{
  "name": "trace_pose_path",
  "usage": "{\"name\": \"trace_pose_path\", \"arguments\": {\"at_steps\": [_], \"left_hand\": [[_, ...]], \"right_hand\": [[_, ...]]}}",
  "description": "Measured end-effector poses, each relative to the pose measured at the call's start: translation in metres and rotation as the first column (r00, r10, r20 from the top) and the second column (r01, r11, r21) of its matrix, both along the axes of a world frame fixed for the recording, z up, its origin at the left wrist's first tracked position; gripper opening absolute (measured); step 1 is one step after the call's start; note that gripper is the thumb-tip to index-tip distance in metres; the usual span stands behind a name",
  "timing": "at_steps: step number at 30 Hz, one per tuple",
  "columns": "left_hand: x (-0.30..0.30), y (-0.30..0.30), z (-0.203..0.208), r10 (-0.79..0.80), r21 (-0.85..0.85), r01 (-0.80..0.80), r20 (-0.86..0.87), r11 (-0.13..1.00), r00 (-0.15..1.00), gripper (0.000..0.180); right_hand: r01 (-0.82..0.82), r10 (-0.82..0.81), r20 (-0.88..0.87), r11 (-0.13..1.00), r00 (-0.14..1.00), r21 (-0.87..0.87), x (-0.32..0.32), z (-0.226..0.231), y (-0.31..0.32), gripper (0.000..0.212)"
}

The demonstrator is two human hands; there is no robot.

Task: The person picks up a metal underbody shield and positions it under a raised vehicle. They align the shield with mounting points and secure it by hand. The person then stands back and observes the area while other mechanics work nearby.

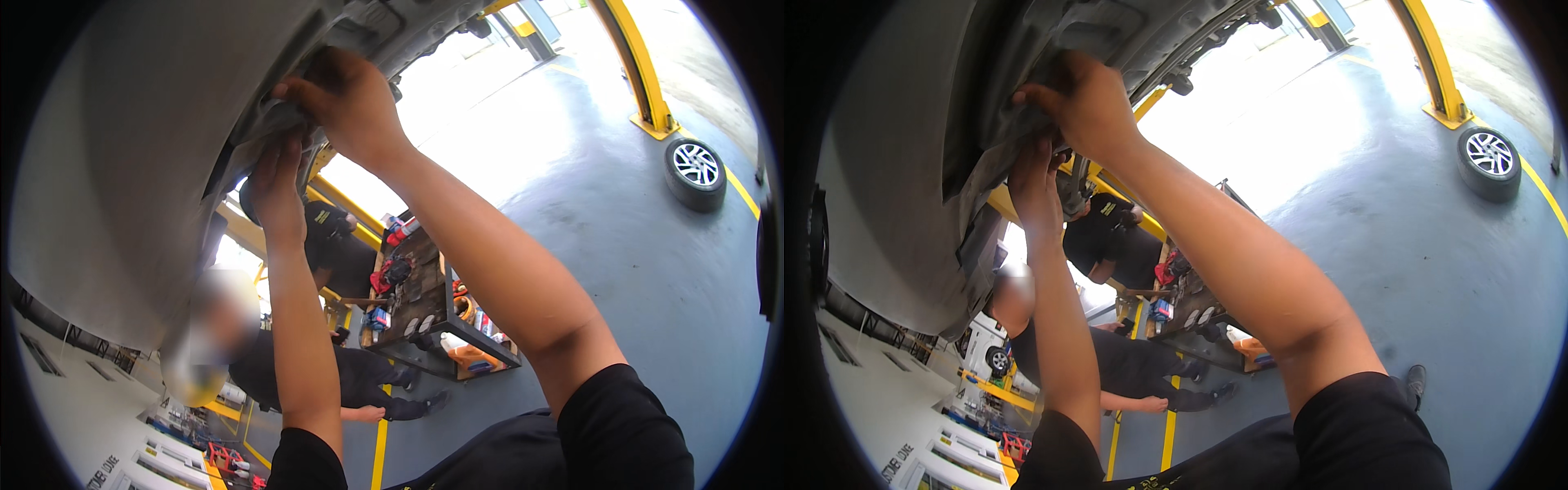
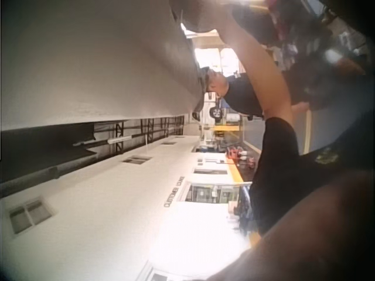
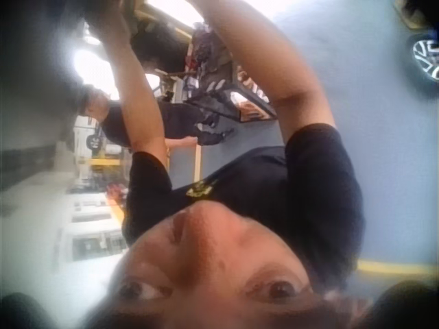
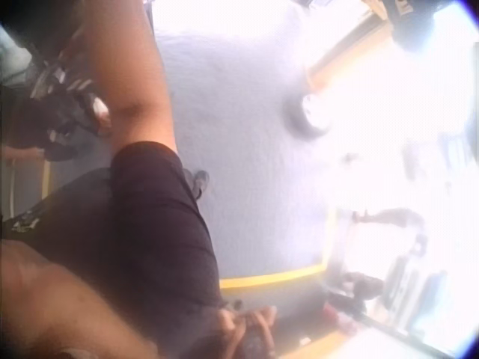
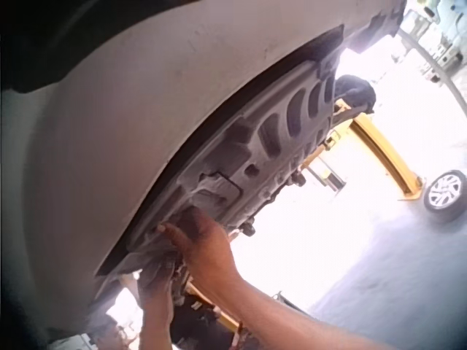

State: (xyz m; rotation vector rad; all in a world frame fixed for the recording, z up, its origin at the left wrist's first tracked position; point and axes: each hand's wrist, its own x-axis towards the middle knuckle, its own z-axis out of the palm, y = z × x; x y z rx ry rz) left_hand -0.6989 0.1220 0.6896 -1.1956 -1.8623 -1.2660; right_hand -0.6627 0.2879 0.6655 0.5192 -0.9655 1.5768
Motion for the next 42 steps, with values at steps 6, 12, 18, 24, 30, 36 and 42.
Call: {"name": "trace_pose_path", "arguments": {"at_steps": [6,12,18,24,30,36,42], "left_hand": [[0.013,-0.001,-0.018,0.044,-0.14,-0.041,0.02,0.989,0.999,0.036],[0.02,0.004,-0.027,-0.006,-0.167,0.02,0.084,0.986,0.996,0.031],[0.01,0.024,-0.057,-0.062,-0.268,0.112,0.188,0.957,0.98,0.028],[0.005,0.049,-0.075,-0.032,-0.294,0.158,0.392,0.942,0.919,0.029],[0.011,0.071,-0.052,-0.109,-0.26,0.162,0.207,0.952,0.972,0.03],[0.027,0.055,-0.04,-0.054,-0.195,0.101,0.23,0.976,0.972,0.034],[0.016,0.074,-0.058,-0.375,0.24,0.288,0.558,0.927,0.74,0.045]], "right_hand": [[0.219,-0.222,0.218,0.975,0.95,0.039,-0.001,-0.021,0.029,0.032],[0.341,-0.349,0.433,0.935,0.831,0.099,-0.017,-0.019,0.069,0.046],[0.295,-0.379,0.493,0.924,0.783,0.243,-0.008,-0.023,0.09,0.055],[0.289,-0.41,0.484,0.907,0.773,0.307,0.015,-0.027,0.104,0.056],[0.384,-0.468,0.333,0.877,0.819,0.289,0.039,-0.014,0.11,0.065],[0.309,-0.428,0.351,0.886,0.833,0.346,0.025,-0.003,0.11,0.062],[-0.085,-0.282,0.48,0.788,0.831,0.61,0.048,-0.052,0.124,0.048]]}}
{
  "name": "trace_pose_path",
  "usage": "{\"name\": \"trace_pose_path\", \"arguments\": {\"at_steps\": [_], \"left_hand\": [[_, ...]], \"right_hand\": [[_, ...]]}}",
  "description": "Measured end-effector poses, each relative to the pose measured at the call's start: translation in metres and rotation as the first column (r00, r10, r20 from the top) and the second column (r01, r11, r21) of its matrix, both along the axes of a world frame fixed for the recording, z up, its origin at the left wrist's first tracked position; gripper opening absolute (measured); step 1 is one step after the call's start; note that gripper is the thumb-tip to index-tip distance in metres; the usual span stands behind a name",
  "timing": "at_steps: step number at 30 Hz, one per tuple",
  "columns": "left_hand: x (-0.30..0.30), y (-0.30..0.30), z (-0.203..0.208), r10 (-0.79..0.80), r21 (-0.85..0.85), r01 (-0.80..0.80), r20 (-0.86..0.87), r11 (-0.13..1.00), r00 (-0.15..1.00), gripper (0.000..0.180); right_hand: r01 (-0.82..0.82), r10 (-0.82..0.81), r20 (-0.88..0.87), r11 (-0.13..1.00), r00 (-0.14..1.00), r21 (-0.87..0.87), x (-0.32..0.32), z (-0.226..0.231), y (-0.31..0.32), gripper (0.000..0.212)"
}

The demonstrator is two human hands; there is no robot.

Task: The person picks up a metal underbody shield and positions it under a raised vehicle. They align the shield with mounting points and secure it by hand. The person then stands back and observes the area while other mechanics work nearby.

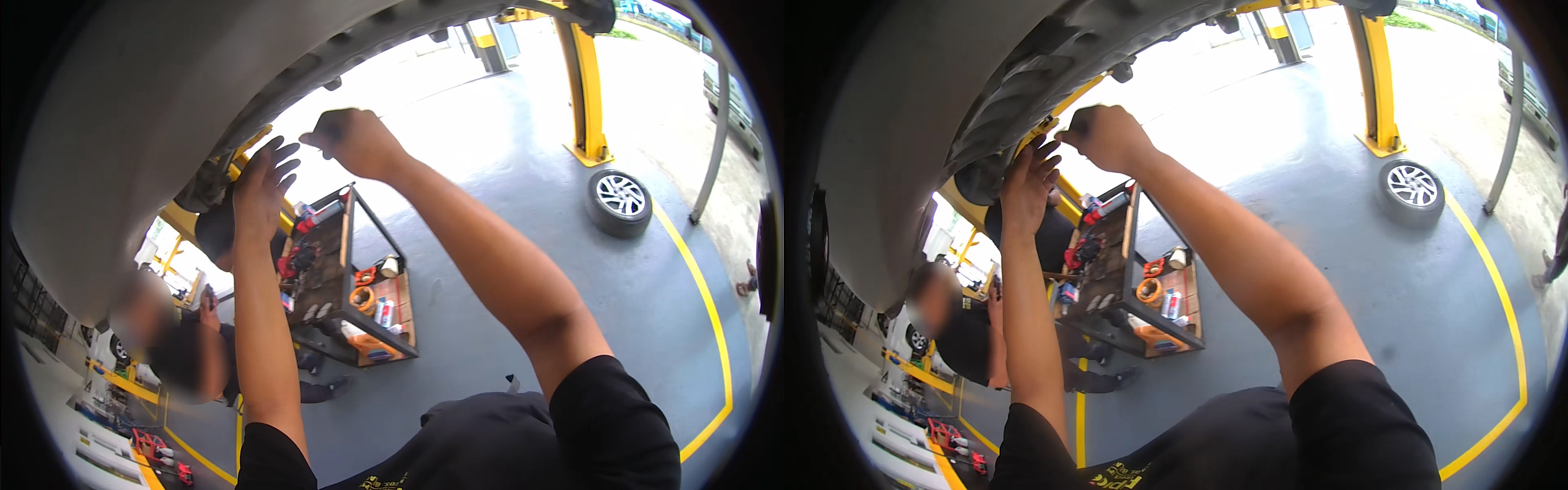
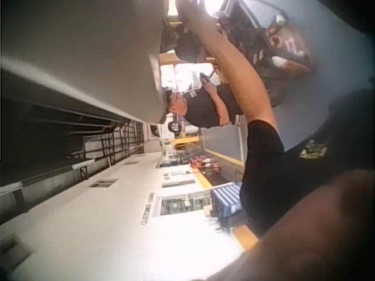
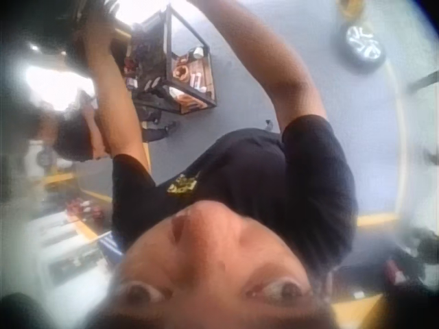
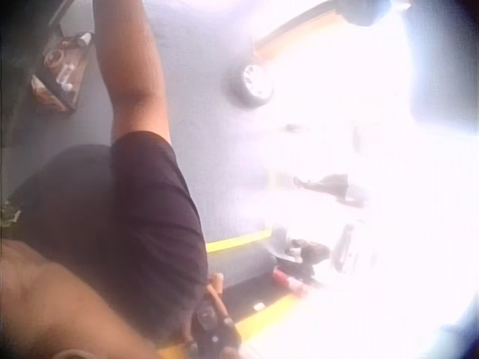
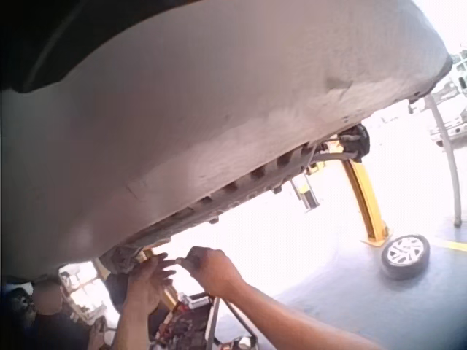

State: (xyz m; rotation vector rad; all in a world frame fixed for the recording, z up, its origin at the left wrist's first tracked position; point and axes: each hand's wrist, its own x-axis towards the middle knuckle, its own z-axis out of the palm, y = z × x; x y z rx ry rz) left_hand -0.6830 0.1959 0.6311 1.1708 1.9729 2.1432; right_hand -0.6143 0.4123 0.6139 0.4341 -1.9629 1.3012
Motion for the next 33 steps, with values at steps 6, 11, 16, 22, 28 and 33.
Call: {"name": "trace_pose_path", "arguments": {"at_steps": [6,11,16,22,28,33], "left_hand": [[-0.012,0.036,0.003,0.24,0.49,-0.189,-0.044,0.851,0.97,0.051],[0.024,0.025,0.033,0.488,0.523,-0.296,-0.278,0.799,0.827,0.066],[0.051,0.045,0.043,0.743,0.438,-0.621,-0.189,0.649,0.642,0.043],[0.046,0.044,0.046,0.79,0.408,-0.679,-0.242,0.61,0.564,0.051],[0.032,0.032,0.038,0.758,0.453,-0.608,-0.39,0.652,0.523,0.037],[0.026,0.027,0.04,0.802,0.405,-0.708,-0.439,0.579,0.405,0.041]], "right_hand": [[-0.172,0.141,0.181,0.971,0.973,0.166,0.051,-0.077,0.083,0.05],[0.132,-0.146,0.464,0.989,0.874,0.063,0.106,-0.169,0.191,0.048],[0.111,0.037,0.581,0.97,0.813,-0.218,0.159,-0.255,0.207,0.051],[0.124,-0.022,0.31,0.941,0.951,-0.316,0.151,-0.19,0.213,0.037],[0.181,-0.251,-0.432,0.963,0.866,-0.197,0.145,-0.016,0.22,0.037],[0.01,-0.118,-0.475,0.975,0.872,-0.224,0.142,0.047,0.225,0.026]]}}
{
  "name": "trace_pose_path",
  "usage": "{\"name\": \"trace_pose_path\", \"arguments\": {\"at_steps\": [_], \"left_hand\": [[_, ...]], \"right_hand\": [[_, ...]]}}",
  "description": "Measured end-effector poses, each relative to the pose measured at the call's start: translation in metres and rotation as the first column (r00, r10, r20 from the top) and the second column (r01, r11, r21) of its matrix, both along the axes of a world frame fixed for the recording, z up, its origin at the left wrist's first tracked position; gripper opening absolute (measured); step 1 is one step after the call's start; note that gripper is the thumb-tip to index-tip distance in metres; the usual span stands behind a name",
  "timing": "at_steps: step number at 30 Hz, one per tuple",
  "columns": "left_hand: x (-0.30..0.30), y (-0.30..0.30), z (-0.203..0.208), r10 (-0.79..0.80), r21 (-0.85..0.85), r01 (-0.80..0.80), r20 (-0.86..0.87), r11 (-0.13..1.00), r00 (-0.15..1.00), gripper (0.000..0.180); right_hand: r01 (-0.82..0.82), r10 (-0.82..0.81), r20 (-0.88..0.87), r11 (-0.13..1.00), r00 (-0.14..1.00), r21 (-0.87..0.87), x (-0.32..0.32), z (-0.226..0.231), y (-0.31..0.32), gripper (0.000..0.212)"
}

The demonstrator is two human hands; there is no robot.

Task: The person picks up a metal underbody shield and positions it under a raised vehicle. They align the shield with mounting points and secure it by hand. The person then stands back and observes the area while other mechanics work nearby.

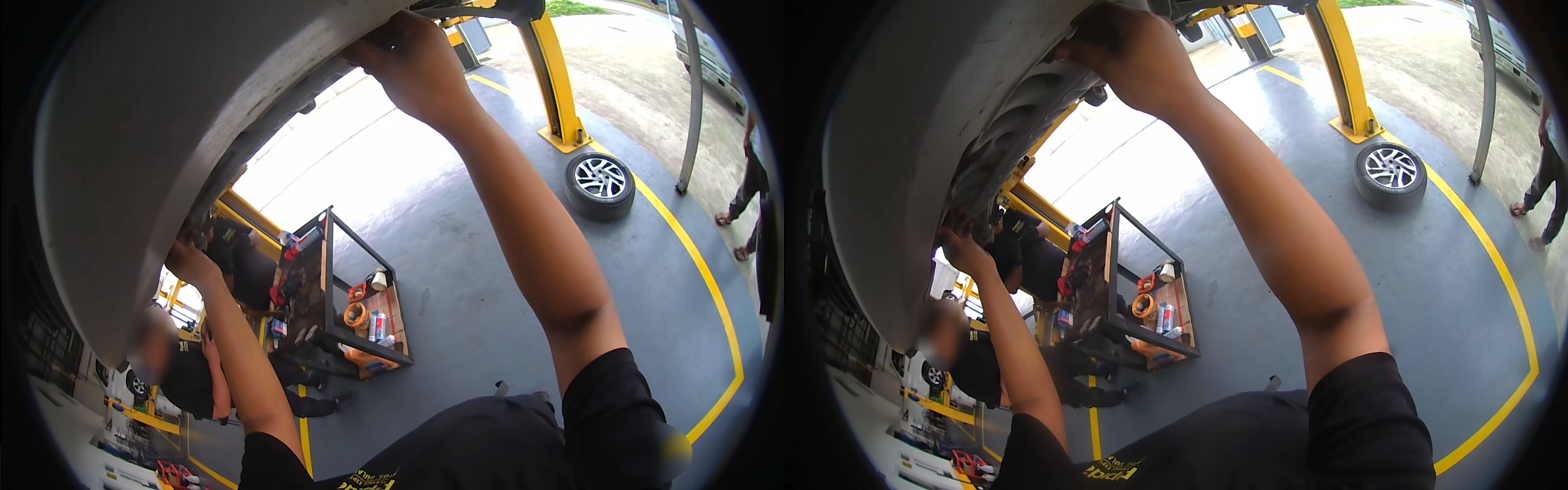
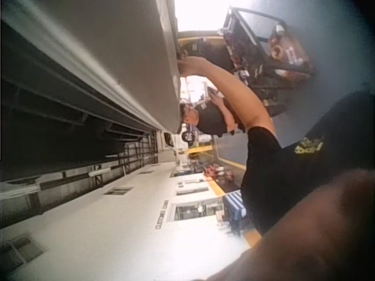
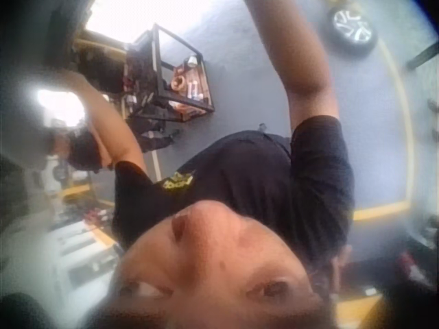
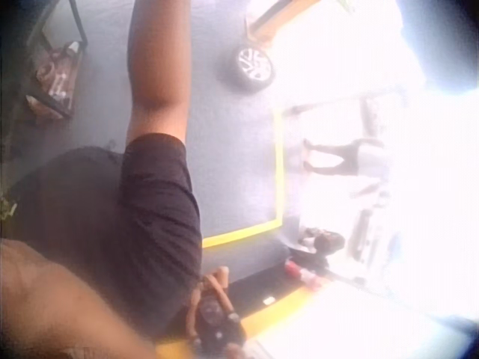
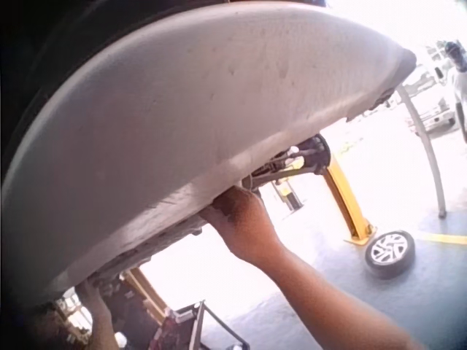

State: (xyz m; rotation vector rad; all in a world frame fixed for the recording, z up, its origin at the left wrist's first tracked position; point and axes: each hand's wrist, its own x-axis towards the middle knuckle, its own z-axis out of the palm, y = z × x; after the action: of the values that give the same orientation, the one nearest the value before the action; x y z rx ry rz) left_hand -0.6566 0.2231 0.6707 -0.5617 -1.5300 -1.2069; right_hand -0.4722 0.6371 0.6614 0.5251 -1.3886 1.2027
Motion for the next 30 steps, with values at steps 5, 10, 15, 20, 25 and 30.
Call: {"name": "trace_pose_path", "arguments": {"at_steps": [5,10,15,20,25,30], "left_hand": [[0.0,-0.003,0.001,-0.254,0.217,0.243,0.028,0.946,0.967,0.043],[0.0,-0.015,-0.003,-0.165,0.027,0.163,0.055,0.986,0.985,0.049],[-0.002,-0.015,-0.001,-0.07,-0.072,0.072,0.03,0.995,0.997,0.041],[0.014,0.01,0.005,-0.162,0.226,0.137,0.096,0.965,0.982,0.039],[0.019,0.025,0.004,-0.268,0.264,0.238,0.082,0.935,0.96,0.052],[0.011,0.005,0.002,-0.546,0.327,0.477,0.166,0.816,0.821,0.046]], "right_hand": [[0.306,-0.309,0.088,0.951,0.947,0.042,-0.011,-0.014,0.007,0.028],[0.149,-0.154,0.372,0.988,0.915,0.043,-0.023,-0.067,0.006,0.032],[0.004,0.018,0.564,0.999,0.826,-0.037,-0.034,-0.135,-0.002,0.029],[-0.045,0.048,0.647,0.999,0.761,-0.02,-0.032,-0.16,0.003,0.024],[0.024,-0.076,0.632,0.996,0.772,0.09,-0.03,-0.142,0.022,0.03],[-0.009,-0.146,0.614,0.97,0.776,0.242,-0.032,-0.122,-0.01,0.029]]}}
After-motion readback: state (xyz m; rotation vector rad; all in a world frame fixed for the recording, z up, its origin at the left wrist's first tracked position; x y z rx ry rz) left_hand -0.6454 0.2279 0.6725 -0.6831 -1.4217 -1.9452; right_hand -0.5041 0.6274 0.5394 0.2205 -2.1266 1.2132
